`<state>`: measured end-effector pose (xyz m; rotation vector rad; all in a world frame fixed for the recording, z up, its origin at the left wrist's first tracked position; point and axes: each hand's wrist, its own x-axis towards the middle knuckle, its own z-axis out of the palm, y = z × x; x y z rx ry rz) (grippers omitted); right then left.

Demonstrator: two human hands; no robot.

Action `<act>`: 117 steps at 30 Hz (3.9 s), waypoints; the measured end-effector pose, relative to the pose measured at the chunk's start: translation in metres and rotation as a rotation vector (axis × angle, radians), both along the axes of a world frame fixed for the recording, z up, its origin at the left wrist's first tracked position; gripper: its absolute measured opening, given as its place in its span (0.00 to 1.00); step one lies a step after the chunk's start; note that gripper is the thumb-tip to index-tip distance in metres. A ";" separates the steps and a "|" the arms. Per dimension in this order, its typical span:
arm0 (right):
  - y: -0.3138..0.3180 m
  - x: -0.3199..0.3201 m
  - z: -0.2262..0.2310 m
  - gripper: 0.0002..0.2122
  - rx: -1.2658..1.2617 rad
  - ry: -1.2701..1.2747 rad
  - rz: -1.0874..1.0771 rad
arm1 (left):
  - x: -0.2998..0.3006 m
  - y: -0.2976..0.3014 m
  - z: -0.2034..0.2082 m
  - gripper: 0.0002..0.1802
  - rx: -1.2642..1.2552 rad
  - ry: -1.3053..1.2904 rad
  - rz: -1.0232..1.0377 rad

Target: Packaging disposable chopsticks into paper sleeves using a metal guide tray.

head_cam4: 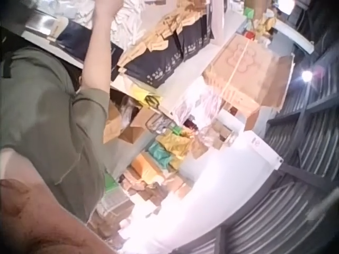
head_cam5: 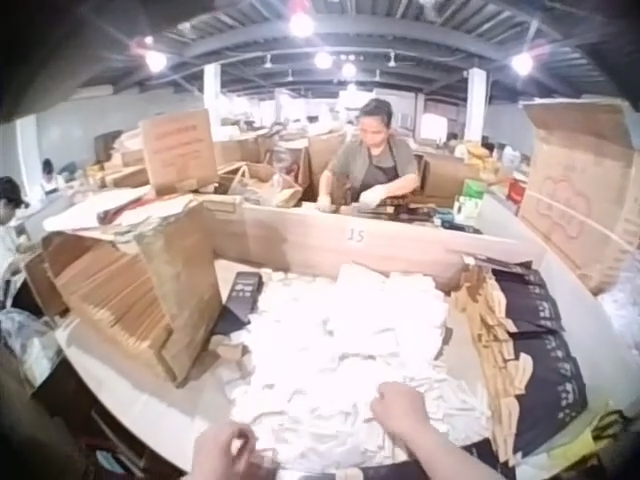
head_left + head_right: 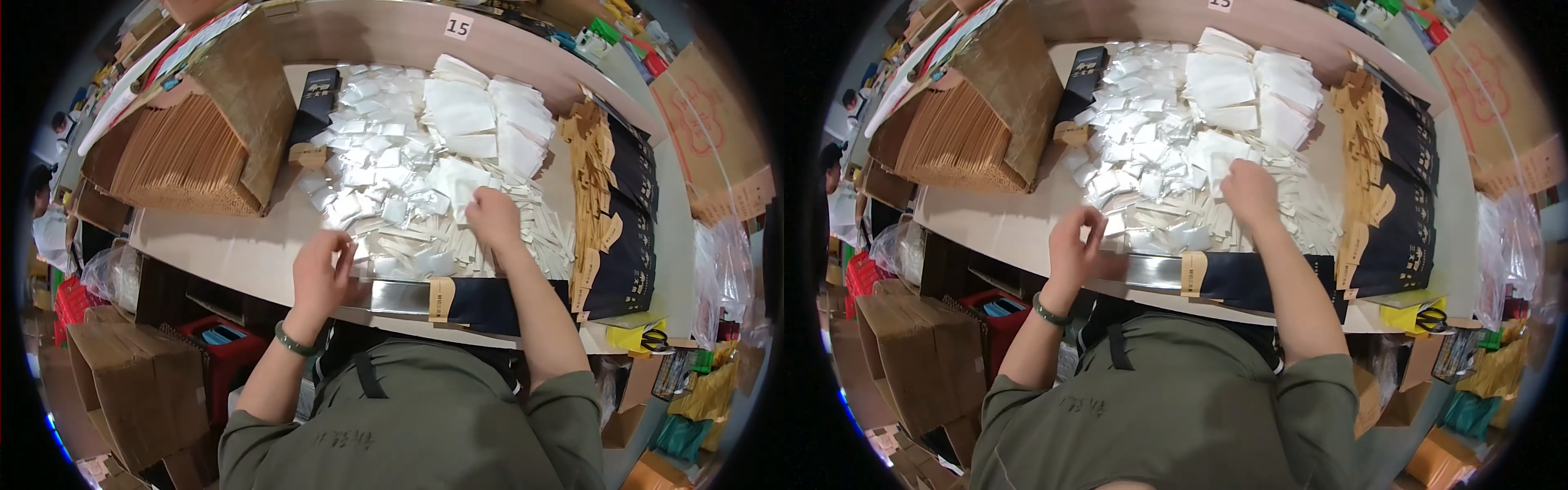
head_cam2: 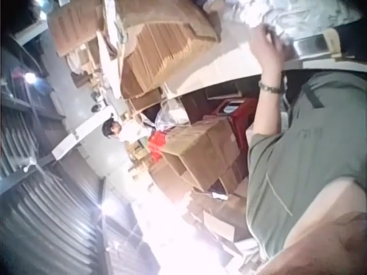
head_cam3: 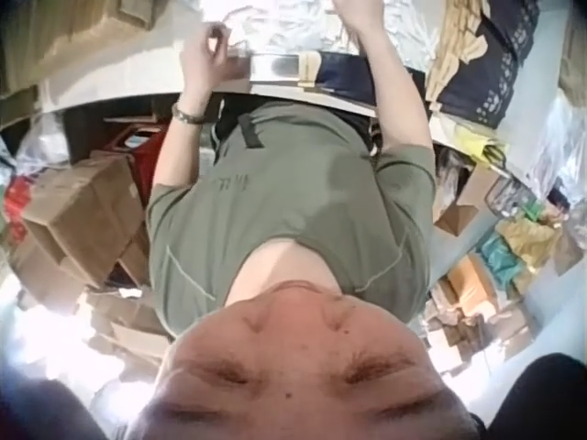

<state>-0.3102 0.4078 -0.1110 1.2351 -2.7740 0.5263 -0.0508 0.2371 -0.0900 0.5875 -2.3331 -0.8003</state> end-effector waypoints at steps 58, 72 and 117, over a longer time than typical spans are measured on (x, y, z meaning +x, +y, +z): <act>0.049 0.065 -0.004 0.04 -0.871 -1.522 0.126 | 0.009 0.017 -0.013 0.11 0.254 -0.310 -0.339; -0.022 0.108 0.040 0.04 0.120 -0.075 0.954 | 0.032 -0.178 0.090 0.14 -0.547 -0.170 0.402; 0.059 0.124 0.031 0.20 -0.200 -0.257 0.492 | -0.006 0.075 0.029 0.40 0.477 -0.290 -0.536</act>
